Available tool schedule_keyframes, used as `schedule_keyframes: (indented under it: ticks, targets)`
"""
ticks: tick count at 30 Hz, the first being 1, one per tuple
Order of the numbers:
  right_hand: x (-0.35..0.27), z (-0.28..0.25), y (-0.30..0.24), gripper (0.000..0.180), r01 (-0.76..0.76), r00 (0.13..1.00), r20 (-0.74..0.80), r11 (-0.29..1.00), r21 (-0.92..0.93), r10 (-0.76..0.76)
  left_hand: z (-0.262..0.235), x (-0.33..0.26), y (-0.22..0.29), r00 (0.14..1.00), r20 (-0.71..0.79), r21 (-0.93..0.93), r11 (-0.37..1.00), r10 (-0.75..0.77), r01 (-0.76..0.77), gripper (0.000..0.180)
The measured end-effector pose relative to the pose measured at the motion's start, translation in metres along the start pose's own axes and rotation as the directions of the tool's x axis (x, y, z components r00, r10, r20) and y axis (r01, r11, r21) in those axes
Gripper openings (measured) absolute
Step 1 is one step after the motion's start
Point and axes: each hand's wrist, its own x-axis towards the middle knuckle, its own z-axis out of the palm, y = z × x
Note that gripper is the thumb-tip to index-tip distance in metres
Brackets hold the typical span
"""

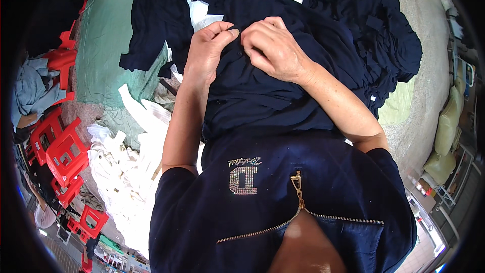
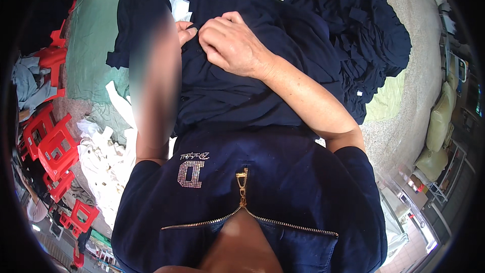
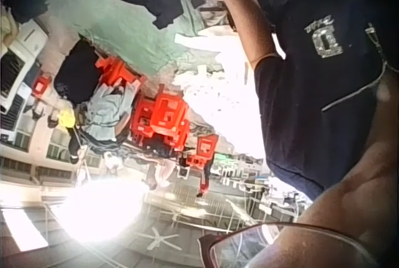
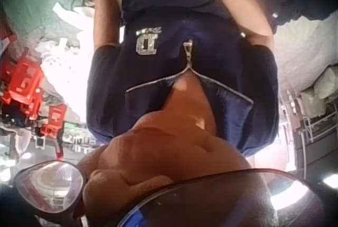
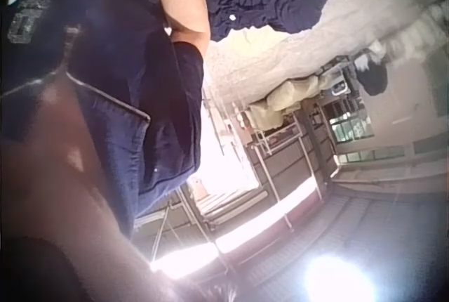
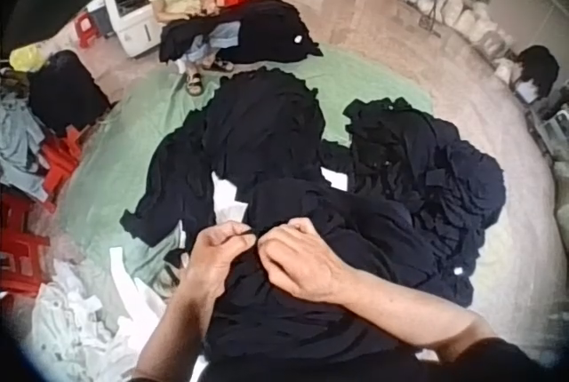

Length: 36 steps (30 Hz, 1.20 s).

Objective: Inspecting black garments for defects or lint and cleaning them manually with hands.

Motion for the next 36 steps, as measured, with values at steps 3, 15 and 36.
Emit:
schedule_keyframes:
  ticks: [3, 15, 36]
  targets:
    - [-0.003, -0.002, 0.001, 0.016, -0.071, 0.997, 0.000, 0.992, 0.101, 0.071, -0.003, -0.001, -0.005, 0.999, -0.012, -0.016, 0.999, 0.037, -0.037, 0.014]
    - [0.006, 0.004, -0.006, 0.018, -0.158, 0.980, 0.141, 0.983, 0.097, 0.144, -0.022, 0.020, -0.013, 0.998, 0.014, -0.113, 0.991, 0.067, -0.065, 0.016]
    - [-0.003, -0.038, -0.020, 0.014, -0.502, 0.865, 0.287, 0.711, 0.493, 0.412, 0.001, -0.006, 0.010, 0.967, 0.041, 0.225, 0.941, 0.251, -0.254, 0.007]
